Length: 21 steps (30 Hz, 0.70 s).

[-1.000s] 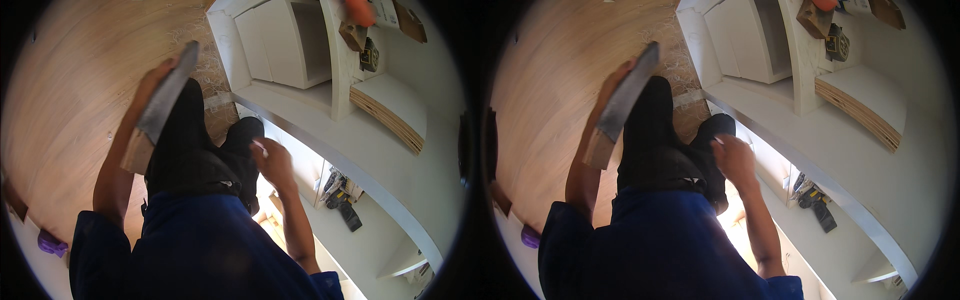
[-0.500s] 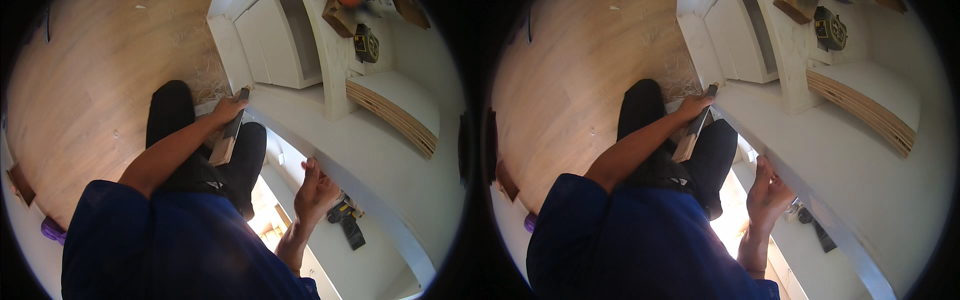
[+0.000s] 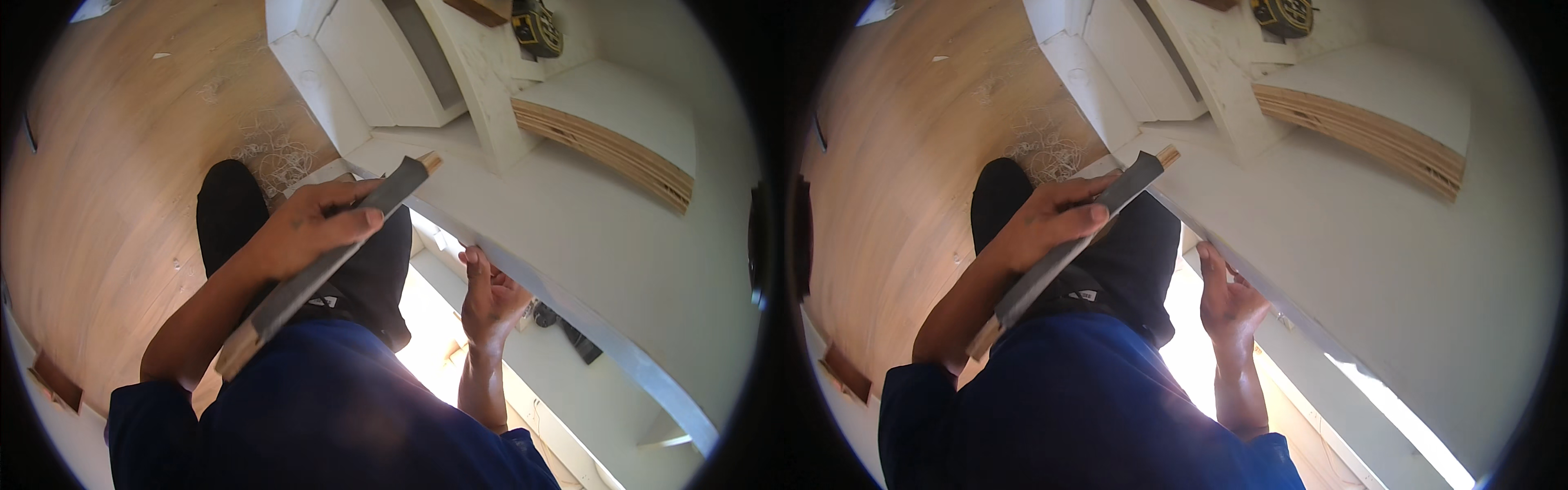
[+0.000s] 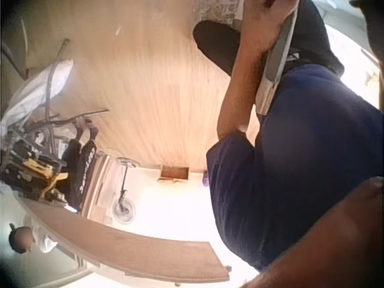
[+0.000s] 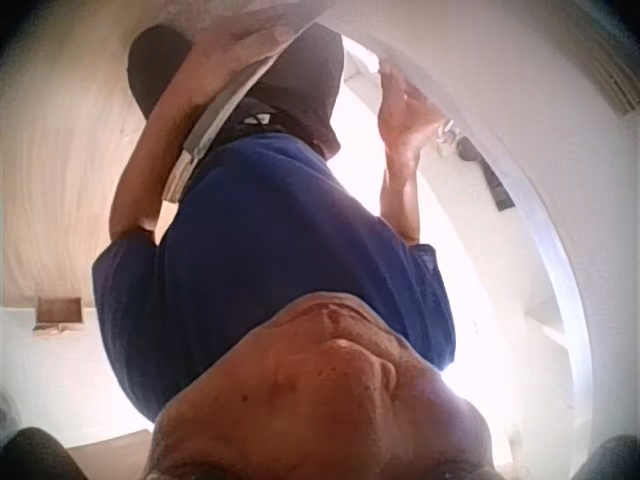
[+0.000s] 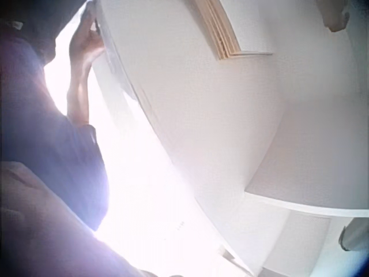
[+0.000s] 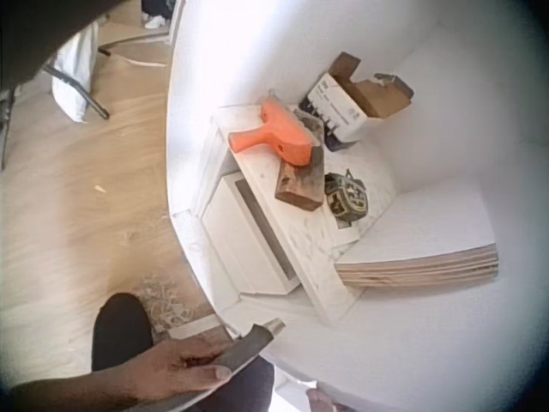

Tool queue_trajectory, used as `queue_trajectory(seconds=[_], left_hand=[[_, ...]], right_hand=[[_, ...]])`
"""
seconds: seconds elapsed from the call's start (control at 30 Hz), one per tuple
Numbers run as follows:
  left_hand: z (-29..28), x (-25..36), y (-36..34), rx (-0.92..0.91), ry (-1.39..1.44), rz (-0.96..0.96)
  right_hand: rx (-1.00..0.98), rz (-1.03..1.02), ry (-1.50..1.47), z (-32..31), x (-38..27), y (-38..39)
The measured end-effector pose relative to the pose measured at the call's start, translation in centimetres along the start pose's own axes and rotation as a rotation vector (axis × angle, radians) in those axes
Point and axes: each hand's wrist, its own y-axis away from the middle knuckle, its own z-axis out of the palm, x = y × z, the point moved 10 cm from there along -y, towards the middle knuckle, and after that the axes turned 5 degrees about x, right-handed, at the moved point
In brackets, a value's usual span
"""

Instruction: The person sands the edges of a white cabinet using a sanding block. They repeatedly rub the block along the top and side edges, occasionally pausing to feel the surface with their fingers. The person remains standing throughout the clip.

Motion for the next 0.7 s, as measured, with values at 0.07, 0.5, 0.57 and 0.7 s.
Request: queue_trajectory(seconds=[0.07, 0.5, 0.57, 0.7], left_hand=[[1.1, 2.6, 1.5, 0.028, -0.23, 0.323], [8.0, 6.0, 2.0, 0.015, -0.294, 1.047], [8.3, 6.6, 1.0, 0.07, -0.262, 1.125], [7.8, 8.1, 0.9, 0.033, -0.253, 1.082]], right_hand=[[0.049, 0.002, 0.002, -1.2, -0.7, 0.0], [0.408, -0.628, -0.05, -7.3, -12.5, 1.6], [0.389, -0.635, -0.01, -7.0, -13.0, 1.1], [0.569, -0.583, -0.035, -9.9, -14.7, 1.0]])
